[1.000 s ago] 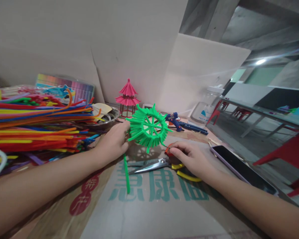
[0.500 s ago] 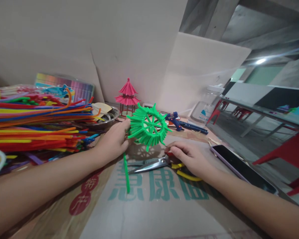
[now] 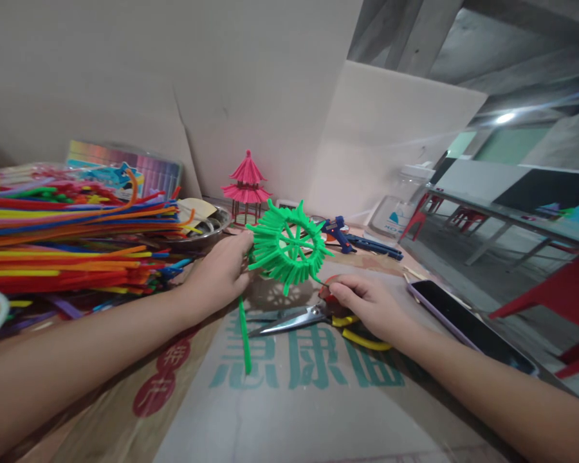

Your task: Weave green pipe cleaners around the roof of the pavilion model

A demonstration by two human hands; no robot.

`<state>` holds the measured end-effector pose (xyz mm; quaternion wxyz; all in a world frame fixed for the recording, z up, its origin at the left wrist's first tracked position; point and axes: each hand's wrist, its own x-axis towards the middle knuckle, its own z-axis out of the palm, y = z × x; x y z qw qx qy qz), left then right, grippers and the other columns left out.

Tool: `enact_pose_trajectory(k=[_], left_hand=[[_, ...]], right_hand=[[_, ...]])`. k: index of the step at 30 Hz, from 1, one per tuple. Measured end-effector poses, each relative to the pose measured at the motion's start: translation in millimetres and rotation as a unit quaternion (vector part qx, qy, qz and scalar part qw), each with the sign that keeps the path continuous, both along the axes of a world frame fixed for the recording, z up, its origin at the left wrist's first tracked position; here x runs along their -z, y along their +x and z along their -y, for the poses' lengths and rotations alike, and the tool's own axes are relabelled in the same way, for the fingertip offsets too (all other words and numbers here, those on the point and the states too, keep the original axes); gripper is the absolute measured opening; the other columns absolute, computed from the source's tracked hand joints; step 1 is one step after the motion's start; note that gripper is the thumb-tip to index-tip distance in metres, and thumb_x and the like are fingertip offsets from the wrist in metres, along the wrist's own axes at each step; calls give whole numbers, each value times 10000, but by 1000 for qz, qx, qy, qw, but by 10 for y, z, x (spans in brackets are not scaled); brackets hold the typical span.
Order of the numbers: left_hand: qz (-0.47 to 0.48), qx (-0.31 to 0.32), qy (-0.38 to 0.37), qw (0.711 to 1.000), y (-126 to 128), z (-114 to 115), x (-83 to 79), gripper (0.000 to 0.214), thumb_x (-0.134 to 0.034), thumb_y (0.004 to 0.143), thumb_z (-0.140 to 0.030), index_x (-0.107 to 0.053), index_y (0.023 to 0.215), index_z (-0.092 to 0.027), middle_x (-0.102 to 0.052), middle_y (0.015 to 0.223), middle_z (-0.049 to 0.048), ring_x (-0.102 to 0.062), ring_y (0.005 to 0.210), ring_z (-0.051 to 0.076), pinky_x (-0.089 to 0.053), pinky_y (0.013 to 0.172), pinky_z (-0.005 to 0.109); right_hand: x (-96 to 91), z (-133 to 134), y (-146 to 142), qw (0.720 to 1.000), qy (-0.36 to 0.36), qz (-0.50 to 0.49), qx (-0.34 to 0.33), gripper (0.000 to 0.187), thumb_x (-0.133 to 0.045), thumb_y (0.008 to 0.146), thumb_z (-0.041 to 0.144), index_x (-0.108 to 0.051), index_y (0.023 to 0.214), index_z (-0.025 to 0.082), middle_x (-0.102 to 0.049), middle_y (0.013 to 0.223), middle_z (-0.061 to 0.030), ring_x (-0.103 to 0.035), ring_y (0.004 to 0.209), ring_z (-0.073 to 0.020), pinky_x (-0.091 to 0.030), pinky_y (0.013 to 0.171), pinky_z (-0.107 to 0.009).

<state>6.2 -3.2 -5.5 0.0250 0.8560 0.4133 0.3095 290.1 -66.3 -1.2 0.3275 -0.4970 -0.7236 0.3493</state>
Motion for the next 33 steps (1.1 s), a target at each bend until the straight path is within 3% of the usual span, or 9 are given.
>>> enact_pose_trajectory(k=[11, 16, 20, 24, 26, 29, 33], left_hand=[[-1, 7, 9, 1000, -13, -19, 22, 380, -517, 793, -163, -576, 1168, -177, -617, 1268, 129, -559, 1215, 327, -448, 1059, 503], [2, 3, 3, 1000, -8, 1, 7, 346, -525, 810, -181, -580, 1151, -193, -622, 1262, 121, -564, 1203, 327, -450, 1053, 503], [11, 5, -12, 1000, 9, 7, -25, 261, -514, 871, -281, -589, 1101, -184, -640, 1204, 124, -587, 1160, 325, -467, 1021, 490], [34, -35, -43, 998, 10, -51, -2, 359, -484, 920, -477, -587, 1092, -179, -631, 1181, 130, -593, 1149, 333, -473, 1019, 482], [31, -61, -52, 996, 6, -84, 18, 396, -500, 898, -536, -605, 1003, -169, -612, 1175, 151, -587, 1155, 353, -466, 1033, 499], [19, -50, -45, 998, 0, -106, 38, 394, -483, 909, -534, -640, 874, -174, -600, 1180, 159, -575, 1181, 354, -440, 1074, 513], [48, -29, -74, 996, -18, -109, 62, 359, -538, 908, -521, -669, 1022, -207, -671, 1134, 109, -610, 1148, 315, -465, 1059, 477]], right_hand=[[-57, 19, -23, 998, 46, 46, -16, 314, -505, 959, 374, -666, 754, 197, -660, 696, -24, -587, 631, -167, -457, 581, -264], [-68, 24, -33, 1000, 17, 21, -7, 371, -471, 975, 393, -624, 692, 207, -624, 649, -10, -573, 592, -164, -447, 563, -269], [-78, 30, -40, 999, 25, 40, 1, 356, -467, 976, 377, -614, 698, 208, -622, 647, -11, -571, 598, -163, -441, 571, -265], [-72, 28, -39, 996, 56, 62, -7, 305, -469, 963, 377, -635, 774, 204, -675, 719, -24, -615, 666, -176, -455, 609, -266], [-62, 23, -39, 993, 84, 83, -11, 286, -480, 957, 379, -649, 810, 201, -696, 750, -32, -631, 704, -187, -461, 640, -274], [-49, 13, -39, 990, 99, 103, -12, 296, -474, 962, 390, -656, 829, 199, -704, 769, -42, -639, 726, -199, -459, 651, -284], [-25, 3, -36, 991, 91, 95, -12, 289, -479, 963, 393, -657, 847, 196, -701, 768, -43, -629, 718, -201, -450, 640, -286]])
